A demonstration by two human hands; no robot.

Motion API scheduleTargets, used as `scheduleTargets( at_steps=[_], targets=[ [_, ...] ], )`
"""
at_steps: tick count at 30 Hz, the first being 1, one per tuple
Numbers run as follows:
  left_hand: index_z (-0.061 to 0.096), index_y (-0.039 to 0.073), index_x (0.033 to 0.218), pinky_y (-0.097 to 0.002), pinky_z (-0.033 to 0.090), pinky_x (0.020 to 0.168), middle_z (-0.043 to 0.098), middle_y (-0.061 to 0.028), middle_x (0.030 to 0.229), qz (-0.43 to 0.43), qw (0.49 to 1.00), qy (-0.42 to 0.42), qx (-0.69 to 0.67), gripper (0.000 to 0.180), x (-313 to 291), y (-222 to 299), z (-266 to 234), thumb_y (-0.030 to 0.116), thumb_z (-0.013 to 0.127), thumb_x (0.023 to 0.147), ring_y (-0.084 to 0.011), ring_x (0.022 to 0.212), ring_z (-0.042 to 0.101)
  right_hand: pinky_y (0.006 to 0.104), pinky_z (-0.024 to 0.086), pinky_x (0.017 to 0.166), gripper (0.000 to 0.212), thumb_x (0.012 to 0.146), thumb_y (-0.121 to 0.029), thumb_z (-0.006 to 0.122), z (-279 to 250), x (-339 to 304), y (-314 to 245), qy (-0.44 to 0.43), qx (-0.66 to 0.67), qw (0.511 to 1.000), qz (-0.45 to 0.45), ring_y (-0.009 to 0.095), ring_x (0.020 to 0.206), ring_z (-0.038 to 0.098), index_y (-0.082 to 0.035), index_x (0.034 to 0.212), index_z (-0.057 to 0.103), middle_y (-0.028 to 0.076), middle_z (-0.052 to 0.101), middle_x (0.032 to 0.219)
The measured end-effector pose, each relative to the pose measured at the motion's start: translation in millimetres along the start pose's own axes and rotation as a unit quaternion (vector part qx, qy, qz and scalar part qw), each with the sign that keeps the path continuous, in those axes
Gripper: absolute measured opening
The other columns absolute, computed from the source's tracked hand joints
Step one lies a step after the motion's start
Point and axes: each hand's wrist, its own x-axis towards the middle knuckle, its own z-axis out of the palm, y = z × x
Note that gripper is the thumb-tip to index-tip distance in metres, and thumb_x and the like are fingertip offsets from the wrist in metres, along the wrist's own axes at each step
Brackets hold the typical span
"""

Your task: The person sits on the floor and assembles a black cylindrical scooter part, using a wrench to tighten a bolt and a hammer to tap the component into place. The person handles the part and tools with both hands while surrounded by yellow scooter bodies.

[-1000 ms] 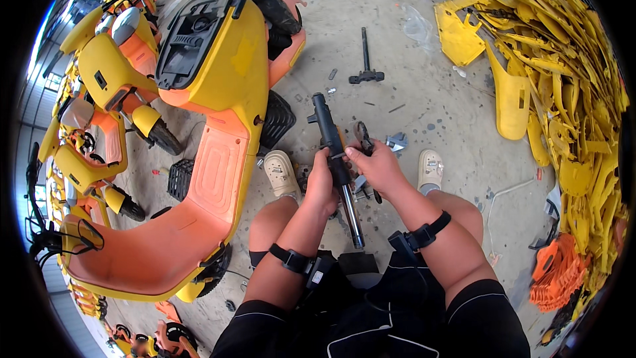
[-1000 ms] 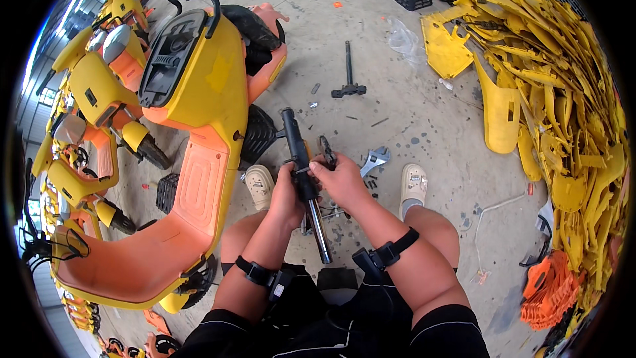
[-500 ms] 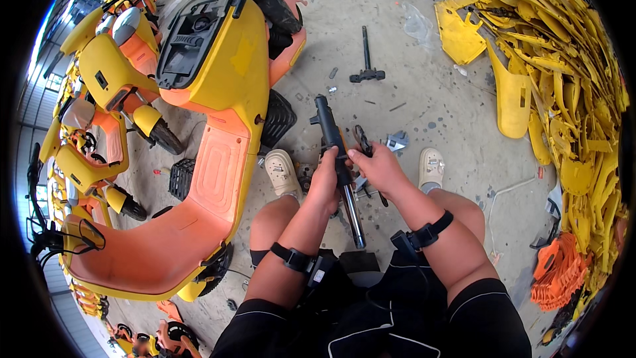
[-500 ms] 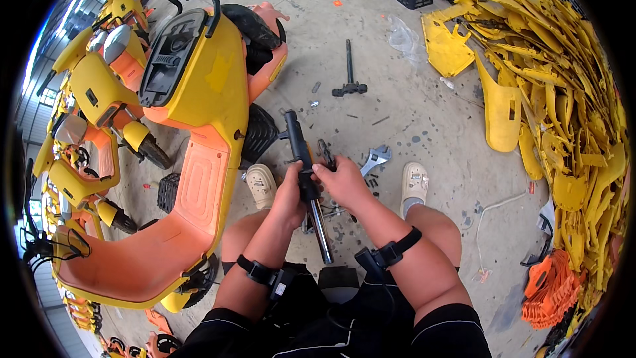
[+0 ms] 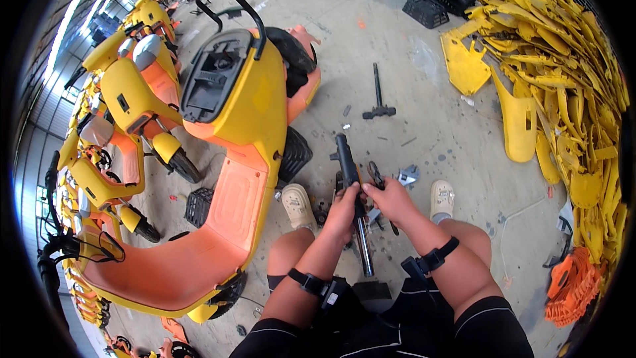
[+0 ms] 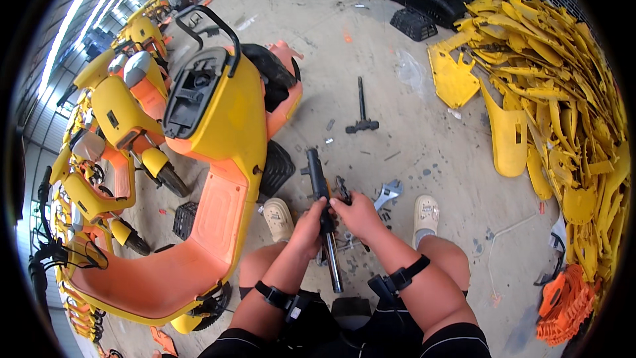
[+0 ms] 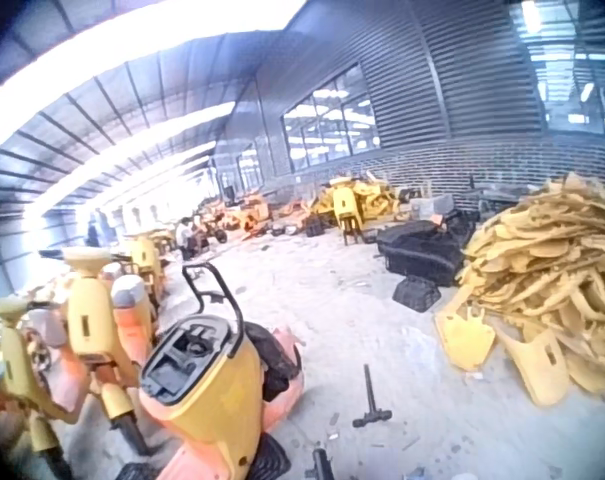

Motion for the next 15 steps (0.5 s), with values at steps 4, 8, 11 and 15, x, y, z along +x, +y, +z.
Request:
scheduleTargets(
  at_steps=[4,8,11,15],
  targets=[
    [0.06,0.007,0.108,-0.0357,0.054,0.066,0.061,-0.0034,0.092,0.015,1.0,-0.01,-0.002,0.035,1.6,-3.0,-1.7,0.04,0.057,0.098,-0.0174,0.079,0.06,0.0281,0.046,0.061,0.024,0.092,-0.021,0.067,1.1,1.5,4.1,0.0,0.01,1.0,-0.012,0.011,0.066,0.058,0.0,0.102,0.067,0.006,0.071,0.084],
    [0.06,0.007,0.107,-0.0336,0.05,0.063,0.061,-0.0032,0.091,0.007,1.0,-0.016,0.019,0.034,-2.6,0.6,-1.6,0.04,0.055,0.099,-0.0159,0.078,0.059,0.0283,0.047,0.061,0.024,0.093,-0.02,0.066,3.2,1.6,3.7,-0.001,0.02,1.0,-0.007,0.011,0.068,0.06,0.001,0.103,0.067,0.006,0.071,0.085],
    [0.06,0.007,0.106,-0.0323,0.048,0.063,0.061,-0.0026,0.089,0.007,1.0,-0.019,0.022,0.034,-3.2,0.3,-0.5,0.04,0.054,0.1,-0.015,0.077,0.058,0.0282,0.047,0.061,0.023,0.093,-0.02,0.066,2.3,2.6,5.9,0.003,0.02,1.0,0.0,0.011,0.068,0.06,0.002,0.102,0.066,0.007,0.071,0.085],
    [0.061,0.006,0.103,-0.0308,0.047,0.064,0.061,-0.002,0.087,-0.002,0.999,-0.003,0.034,0.035,2.1,-5.1,-3.4,0.041,0.054,0.1,-0.0141,0.076,0.057,0.0251,0.043,0.055,0.02,0.094,-0.018,0.066,5.1,-2.4,2.2,0.007,0.019,1.0,-0.017,0.008,0.061,0.053,0.001,0.1,0.067,0.003,0.068,0.079]
  ],
)
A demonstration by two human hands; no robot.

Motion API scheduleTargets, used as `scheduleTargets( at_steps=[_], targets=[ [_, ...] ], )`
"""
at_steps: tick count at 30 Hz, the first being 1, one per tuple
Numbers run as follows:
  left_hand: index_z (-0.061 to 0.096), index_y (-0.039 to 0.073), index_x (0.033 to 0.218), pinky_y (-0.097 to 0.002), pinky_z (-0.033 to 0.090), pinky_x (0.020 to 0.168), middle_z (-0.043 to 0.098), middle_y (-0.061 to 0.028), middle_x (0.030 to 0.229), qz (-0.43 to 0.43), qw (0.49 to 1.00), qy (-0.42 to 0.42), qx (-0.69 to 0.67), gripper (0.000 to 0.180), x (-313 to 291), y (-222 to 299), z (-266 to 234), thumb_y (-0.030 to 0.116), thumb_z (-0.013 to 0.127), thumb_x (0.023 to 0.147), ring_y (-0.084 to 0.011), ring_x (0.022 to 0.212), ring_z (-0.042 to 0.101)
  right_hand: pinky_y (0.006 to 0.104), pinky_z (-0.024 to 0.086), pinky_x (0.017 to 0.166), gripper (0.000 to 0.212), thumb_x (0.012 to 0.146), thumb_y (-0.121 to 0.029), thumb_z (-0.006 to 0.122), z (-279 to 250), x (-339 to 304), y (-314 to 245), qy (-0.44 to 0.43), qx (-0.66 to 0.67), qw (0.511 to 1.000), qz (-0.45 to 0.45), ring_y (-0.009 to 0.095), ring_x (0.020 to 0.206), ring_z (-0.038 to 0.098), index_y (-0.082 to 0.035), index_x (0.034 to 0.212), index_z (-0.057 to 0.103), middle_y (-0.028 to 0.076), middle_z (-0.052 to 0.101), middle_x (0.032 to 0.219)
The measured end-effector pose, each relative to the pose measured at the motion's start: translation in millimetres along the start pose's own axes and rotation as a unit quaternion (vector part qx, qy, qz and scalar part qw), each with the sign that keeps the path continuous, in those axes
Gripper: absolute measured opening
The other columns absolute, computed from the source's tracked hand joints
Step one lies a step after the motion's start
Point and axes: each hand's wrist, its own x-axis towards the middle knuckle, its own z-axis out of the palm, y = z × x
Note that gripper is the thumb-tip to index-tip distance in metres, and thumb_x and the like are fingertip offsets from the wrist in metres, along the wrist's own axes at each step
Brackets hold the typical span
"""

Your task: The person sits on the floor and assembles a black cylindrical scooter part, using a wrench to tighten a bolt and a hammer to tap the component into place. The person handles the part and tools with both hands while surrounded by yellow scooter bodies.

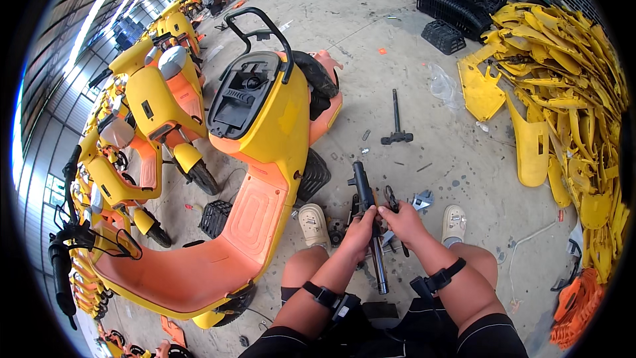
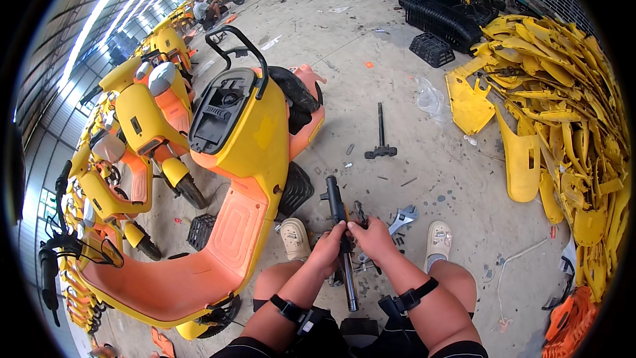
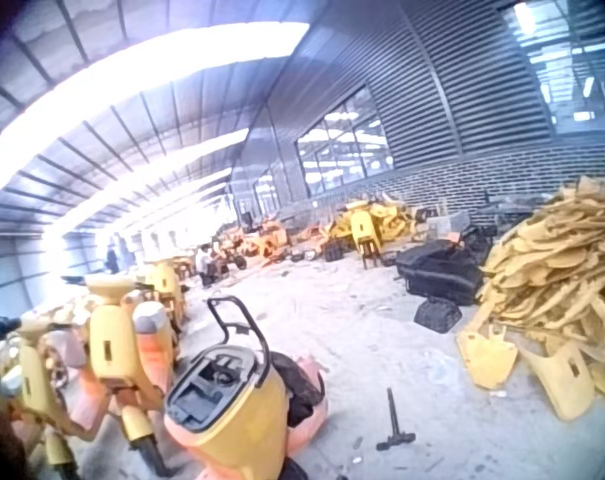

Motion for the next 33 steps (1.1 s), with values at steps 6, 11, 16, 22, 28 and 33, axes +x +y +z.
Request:
scheduleTargets(
  at_steps=[6,11,16,22,28,33],
  targets=[
    [0.061,0.004,0.106,-0.0304,0.047,0.062,0.06,-0.0025,0.086,-0.001,1.0,0.008,0.02,0.04,0.7,0.8,1.6,0.043,0.053,0.1,-0.0143,0.075,0.057,0.0253,0.043,0.055,0.02,0.094,-0.018,0.066,-0.5,1.5,3.3,0.004,-0.004,1.0,-0.007,0.008,0.06,0.053,0.001,0.1,0.067,0.003,0.068,0.079],
    [0.061,0.002,0.111,-0.0317,0.049,0.061,0.06,-0.0047,0.088,-0.003,0.999,0.0,0.039,0.045,0.0,1.6,0.4,0.045,0.051,0.101,-0.0157,0.072,0.058,0.0252,0.043,0.055,0.021,0.094,-0.019,0.066,-2.6,5.1,4.7,0.005,-0.008,1.0,-0.001,0.008,0.06,0.052,0.001,0.101,0.066,0.004,0.069,0.081],
    [0.061,0.001,0.113,-0.0318,0.05,0.059,0.061,-0.006,0.089,0.015,0.999,0.004,0.047,0.048,3.5,-3.5,-0.4,0.046,0.049,0.101,-0.0163,0.072,0.059,0.0253,0.043,0.055,0.021,0.094,-0.019,0.065,-2.0,5.6,3.0,0.004,-0.003,1.0,0.005,0.008,0.06,0.052,0.001,0.101,0.066,0.004,0.069,0.081],
    [0.061,0.002,0.114,-0.0319,0.05,0.06,0.063,-0.0062,0.088,0.005,0.999,0.007,0.036,0.048,2.5,-4.8,2.2,0.046,0.048,0.102,-0.0164,0.074,0.06,0.0262,0.045,0.057,0.022,0.095,-0.019,0.064,1.6,3.8,3.4,0.016,-0.002,1.0,0.017,0.01,0.063,0.055,0.001,0.104,0.064,0.005,0.069,0.084],
    [0.061,0.003,0.112,-0.0319,0.05,0.061,0.063,-0.0064,0.088,0.001,1.0,0.007,0.026,0.047,-1.9,-3.6,8.6,0.047,0.047,0.102,-0.0167,0.075,0.061,0.028,0.048,0.061,0.024,0.097,-0.021,0.061,1.1,7.6,13.1,0.007,-0.013,0.999,0.037,0.013,0.071,0.06,0.001,0.105,0.063,0.007,0.069,0.088],
    [0.061,0.003,0.111,-0.0318,0.05,0.062,0.063,-0.0062,0.089,-0.007,0.999,0.017,0.045,0.048,0.7,-6.5,9.0,0.047,0.047,0.101,-0.0164,0.077,0.062,0.0291,0.05,0.064,0.025,0.098,-0.022,0.059,-0.2,8.2,14.2,-0.011,-0.023,0.999,0.038,0.014,0.078,0.063,0.001,0.106,0.062,0.008,0.068,0.091]
  ],
)
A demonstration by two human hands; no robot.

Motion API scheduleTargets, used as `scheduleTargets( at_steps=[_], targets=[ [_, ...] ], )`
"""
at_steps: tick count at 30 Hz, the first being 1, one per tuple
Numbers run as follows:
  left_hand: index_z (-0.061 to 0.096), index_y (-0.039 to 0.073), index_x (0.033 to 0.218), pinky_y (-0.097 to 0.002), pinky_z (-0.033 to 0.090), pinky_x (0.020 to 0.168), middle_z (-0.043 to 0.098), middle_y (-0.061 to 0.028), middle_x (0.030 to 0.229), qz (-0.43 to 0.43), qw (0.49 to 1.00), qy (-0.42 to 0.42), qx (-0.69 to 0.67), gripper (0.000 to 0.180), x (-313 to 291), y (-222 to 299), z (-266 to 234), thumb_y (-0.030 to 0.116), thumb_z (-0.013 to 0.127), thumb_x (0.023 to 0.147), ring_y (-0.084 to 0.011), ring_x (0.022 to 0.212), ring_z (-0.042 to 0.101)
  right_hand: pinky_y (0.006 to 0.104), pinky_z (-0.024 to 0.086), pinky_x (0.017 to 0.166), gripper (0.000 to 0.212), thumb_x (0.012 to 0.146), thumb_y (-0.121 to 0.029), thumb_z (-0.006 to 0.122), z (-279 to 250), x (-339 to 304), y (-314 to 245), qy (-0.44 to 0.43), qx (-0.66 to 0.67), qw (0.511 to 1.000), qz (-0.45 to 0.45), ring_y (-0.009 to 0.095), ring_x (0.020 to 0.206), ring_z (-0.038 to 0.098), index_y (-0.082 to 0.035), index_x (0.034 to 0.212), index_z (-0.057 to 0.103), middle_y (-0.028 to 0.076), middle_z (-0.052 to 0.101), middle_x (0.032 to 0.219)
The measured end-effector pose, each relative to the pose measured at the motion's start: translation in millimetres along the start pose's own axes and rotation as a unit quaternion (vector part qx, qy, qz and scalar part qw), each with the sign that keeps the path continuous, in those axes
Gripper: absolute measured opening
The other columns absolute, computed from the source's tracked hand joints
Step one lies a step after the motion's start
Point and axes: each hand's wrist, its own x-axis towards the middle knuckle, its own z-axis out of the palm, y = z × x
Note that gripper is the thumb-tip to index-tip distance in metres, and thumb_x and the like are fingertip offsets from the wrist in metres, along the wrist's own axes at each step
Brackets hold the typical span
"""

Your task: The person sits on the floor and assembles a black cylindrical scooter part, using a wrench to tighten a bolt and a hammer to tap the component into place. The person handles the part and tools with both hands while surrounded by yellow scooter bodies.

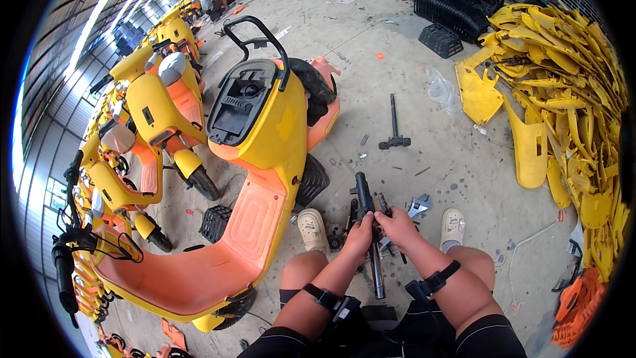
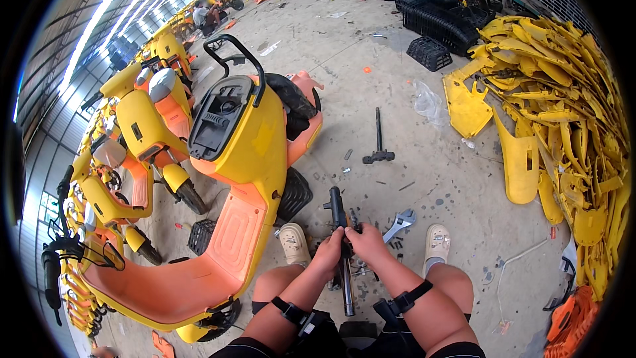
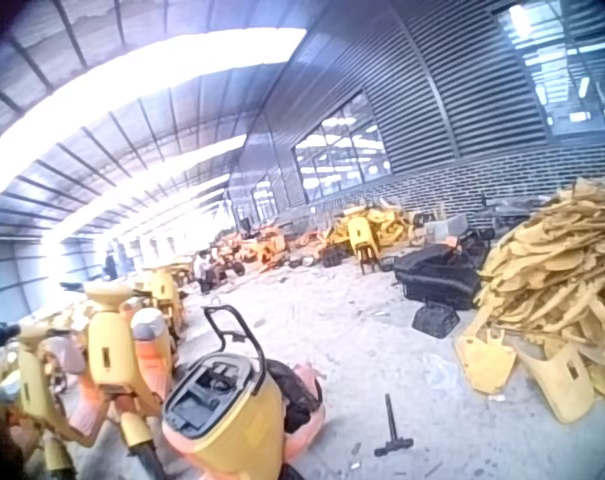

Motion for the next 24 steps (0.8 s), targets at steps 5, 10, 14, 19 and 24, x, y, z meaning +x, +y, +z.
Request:
scheduleTargets(
  at_steps=[5,10,14,19,24],
  targets=[
    [0.062,0.003,0.112,-0.0324,0.051,0.063,0.063,-0.0065,0.09,0.011,1.0,0.006,-0.001,0.048,3.7,-1.8,2.1,0.048,0.047,0.101,-0.0168,0.077,0.062,0.0316,0.05,0.062,0.028,0.096,-0.025,0.061,-0.6,2.1,2.4,0.013,0.029,0.999,-0.004,0.016,0.075,0.063,0.003,0.102,0.063,0.009,0.068,0.088],
    [0.059,0.003,0.114,-0.0348,0.053,0.063,0.063,-0.0078,0.09,-0.008,0.999,0.024,-0.043,0.047,11.4,-6.7,-1.3,0.047,0.047,0.102,-0.0193,0.076,0.063,0.0303,0.048,0.061,0.027,0.095,-0.024,0.063,-7.7,3.9,-4.0,0.02,0.028,0.999,-0.007,0.014,0.07,0.059,0.002,0.101,0.063,0.008,0.067,0.087],
    [0.057,0.004,0.114,-0.037,0.053,0.062,0.062,-0.0089,0.088,-0.025,0.994,0.05,-0.092,0.045,5.5,3.8,0.6,0.046,0.047,0.101,-0.0216,0.073,0.062,0.0304,0.047,0.062,0.026,0.095,-0.025,0.063,-13.5,7.1,-7.4,0.021,0.024,0.999,-0.007,0.013,0.069,0.057,0.001,0.102,0.063,0.006,0.066,0.087],
    [0.057,0.005,0.112,-0.0381,0.053,0.063,0.061,-0.009,0.085,-0.02,0.993,0.051,-0.1,0.044,9.3,8.7,-0.9,0.046,0.047,0.101,-0.0223,0.072,0.062,0.0255,0.044,0.058,0.025,0.096,-0.025,0.063,-11.5,10.6,-10.7,0.022,0.02,0.999,-0.016,0.01,0.064,0.053,-0.001,0.102,0.062,0.005,0.064,0.084],
    [0.06,0.004,0.109,-0.0366,0.052,0.063,0.063,-0.009,0.085,-0.005,0.996,0.04,-0.078,0.046,14.5,-0.1,-2.7,0.047,0.045,0.102,-0.0209,0.073,0.062,0.0255,0.045,0.059,0.027,0.097,-0.027,0.063,-3.1,6.1,-17.2,0.016,0.03,0.999,-0.01,0.01,0.065,0.054,-0.001,0.101,0.063,0.004,0.063,0.083]
  ],
)
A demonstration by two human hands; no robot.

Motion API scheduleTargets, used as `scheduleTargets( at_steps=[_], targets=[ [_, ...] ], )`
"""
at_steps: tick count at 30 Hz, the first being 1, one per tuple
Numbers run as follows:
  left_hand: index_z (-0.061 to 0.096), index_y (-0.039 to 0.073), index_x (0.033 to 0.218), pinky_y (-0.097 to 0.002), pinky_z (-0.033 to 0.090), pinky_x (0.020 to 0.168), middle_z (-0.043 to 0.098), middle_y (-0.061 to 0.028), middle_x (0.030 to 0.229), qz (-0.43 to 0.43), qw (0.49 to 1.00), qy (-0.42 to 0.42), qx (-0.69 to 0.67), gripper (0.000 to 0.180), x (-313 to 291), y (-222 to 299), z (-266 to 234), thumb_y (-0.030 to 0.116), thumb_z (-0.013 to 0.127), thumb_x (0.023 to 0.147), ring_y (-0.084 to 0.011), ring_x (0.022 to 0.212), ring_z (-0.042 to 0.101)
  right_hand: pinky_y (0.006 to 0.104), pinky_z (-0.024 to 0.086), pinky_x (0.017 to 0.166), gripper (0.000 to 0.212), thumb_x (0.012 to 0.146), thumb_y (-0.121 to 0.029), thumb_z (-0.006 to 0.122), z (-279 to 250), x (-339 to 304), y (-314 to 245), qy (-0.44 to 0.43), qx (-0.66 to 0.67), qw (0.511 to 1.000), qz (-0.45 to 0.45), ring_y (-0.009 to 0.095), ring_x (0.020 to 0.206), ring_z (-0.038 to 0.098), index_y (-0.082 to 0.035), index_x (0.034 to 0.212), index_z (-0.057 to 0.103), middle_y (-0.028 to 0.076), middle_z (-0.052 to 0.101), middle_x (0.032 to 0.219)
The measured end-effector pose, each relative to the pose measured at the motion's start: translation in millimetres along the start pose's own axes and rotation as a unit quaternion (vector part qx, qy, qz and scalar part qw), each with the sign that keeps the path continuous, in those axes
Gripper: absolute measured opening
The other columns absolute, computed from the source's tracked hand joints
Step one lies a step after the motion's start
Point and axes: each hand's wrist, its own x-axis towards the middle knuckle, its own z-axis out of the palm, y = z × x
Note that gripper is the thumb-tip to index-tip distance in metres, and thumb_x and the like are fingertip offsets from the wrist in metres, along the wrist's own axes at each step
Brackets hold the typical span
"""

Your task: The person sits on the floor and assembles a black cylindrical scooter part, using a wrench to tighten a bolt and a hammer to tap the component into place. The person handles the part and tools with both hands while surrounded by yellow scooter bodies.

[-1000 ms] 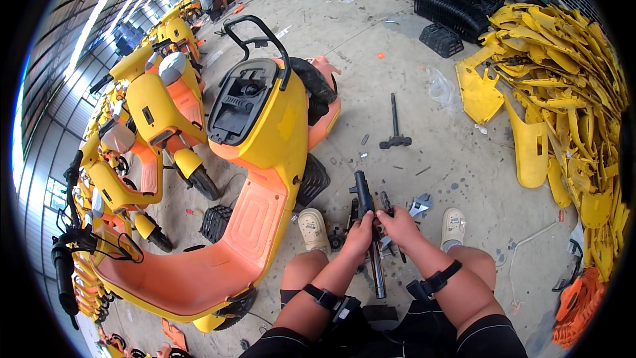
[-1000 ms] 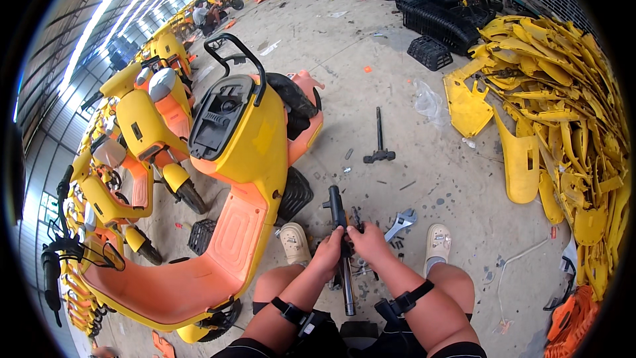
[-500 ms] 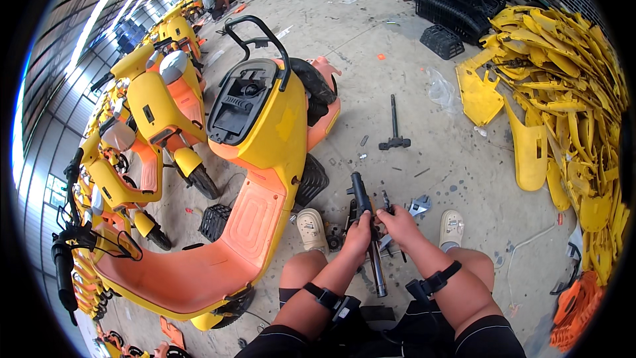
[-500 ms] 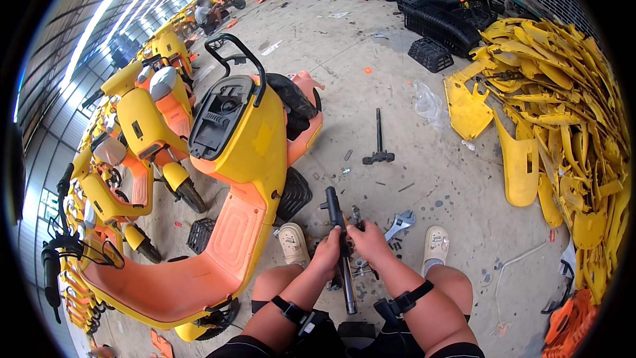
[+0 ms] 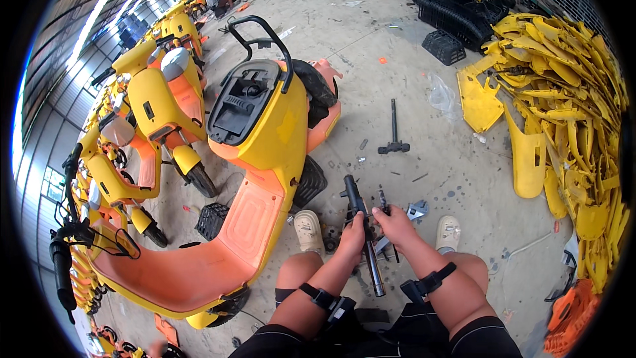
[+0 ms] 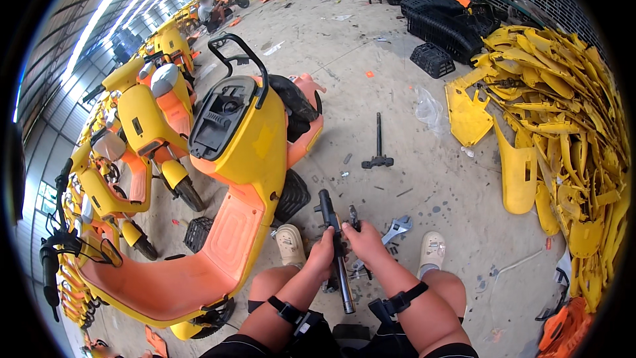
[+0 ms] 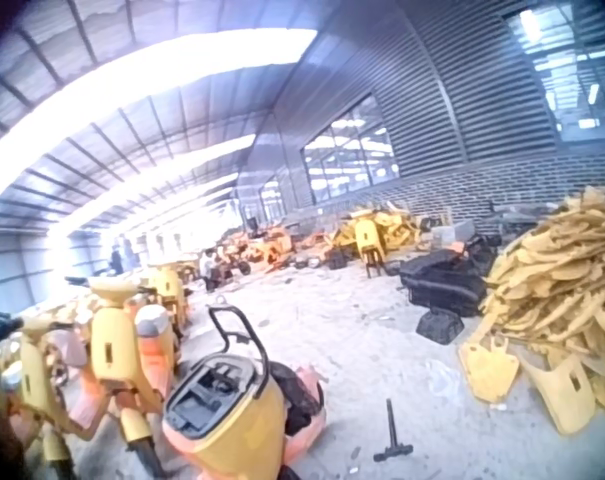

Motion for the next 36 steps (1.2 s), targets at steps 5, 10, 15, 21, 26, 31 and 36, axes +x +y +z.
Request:
scheduleTargets(
  at_steps=[5,10,15,21,26,31,36],
  targets=[
    [0.061,0.004,0.107,-0.0355,0.052,0.063,0.065,-0.008,0.086,0.004,0.999,-0.034,0.004,0.047,-8.5,-4.0,3.1,0.047,0.043,0.102,-0.0189,0.077,0.063,0.0346,0.051,0.059,0.029,0.096,-0.025,0.063,-0.8,-1.9,10.2,0.002,-0.01,1.0,-0.009,0.018,0.069,0.062,0.003,0.104,0.061,0.01,0.067,0.085],
    [0.061,0.005,0.104,-0.0341,0.052,0.062,0.065,-0.0069,0.085,0.042,0.998,-0.046,0.004,0.045,-13.7,-16.0,0.3,0.046,0.044,0.102,-0.0178,0.076,0.063,0.0266,0.047,0.055,0.02,0.096,-0.02,0.064,0.4,-7.7,18.8,0.003,0.012,1.0,-0.002,0.011,0.061,0.056,-0.001,0.099,0.061,0.004,0.063,0.08],
    [0.06,0.004,0.103,-0.034,0.052,0.061,0.065,-0.0069,0.083,0.085,0.994,-0.06,-0.016,0.047,-22.9,-17.6,-9.1,0.046,0.039,0.103,-0.0193,0.072,0.063,0.0258,0.041,0.052,0.025,0.096,-0.028,0.065,10.3,-32.8,3.0,0.009,0.042,0.998,-0.054,0.009,0.057,0.051,-0.003,0.094,0.063,0.001,0.062,0.076],
    [0.046,0.003,0.129,-0.0394,0.057,0.071,0.064,-0.0201,0.114,0.065,0.976,-0.157,-0.135,0.053,-68.8,3.9,-25.7,0.048,0.04,0.103,-0.0276,0.093,0.067,0.0274,0.047,0.055,0.036,0.103,-0.035,0.052,-7.3,-58.8,-20.3,0.026,0.15,0.986,-0.068,0.012,0.063,0.058,-0.001,0.113,0.058,0.008,0.066,0.091],
    [0.042,0.004,0.138,-0.0429,0.056,0.087,0.058,-0.0243,0.131,0.044,0.946,-0.258,-0.191,0.059,-97.2,5.3,-36.7,0.051,0.037,0.103,-0.0362,0.115,0.061,0.0304,0.048,0.075,0.038,0.104,-0.036,0.051,18.3,-87.8,-55.6,0.015,0.114,0.966,-0.232,0.013,0.081,0.06,-0.002,0.117,0.059,0.007,0.067,0.096],
    [0.041,0.006,0.14,-0.0492,0.054,0.095,0.052,-0.0197,0.135,0.048,0.918,-0.297,-0.258,0.062,-111.7,-18.4,-39.1,0.055,0.037,0.102,-0.0423,0.115,0.058,0.0327,0.046,0.089,0.035,0.104,-0.034,0.053,50.6,-139.9,-66.2,0.019,0.068,0.965,-0.252,0.014,0.096,0.06,-0.003,0.119,0.059,0.006,0.067,0.101],
    [0.046,0.006,0.138,-0.0493,0.053,0.096,0.056,-0.0149,0.13,0.04,0.906,-0.303,-0.293,0.067,-128.6,-17.2,-54.0,0.06,0.038,0.099,-0.0375,0.113,0.06,0.0372,0.044,0.101,0.031,0.104,-0.03,0.054,74.3,-168.1,-56.4,-0.022,0.102,0.968,-0.23,0.019,0.109,0.058,-0.004,0.119,0.057,0.009,0.062,0.113]
  ],
)
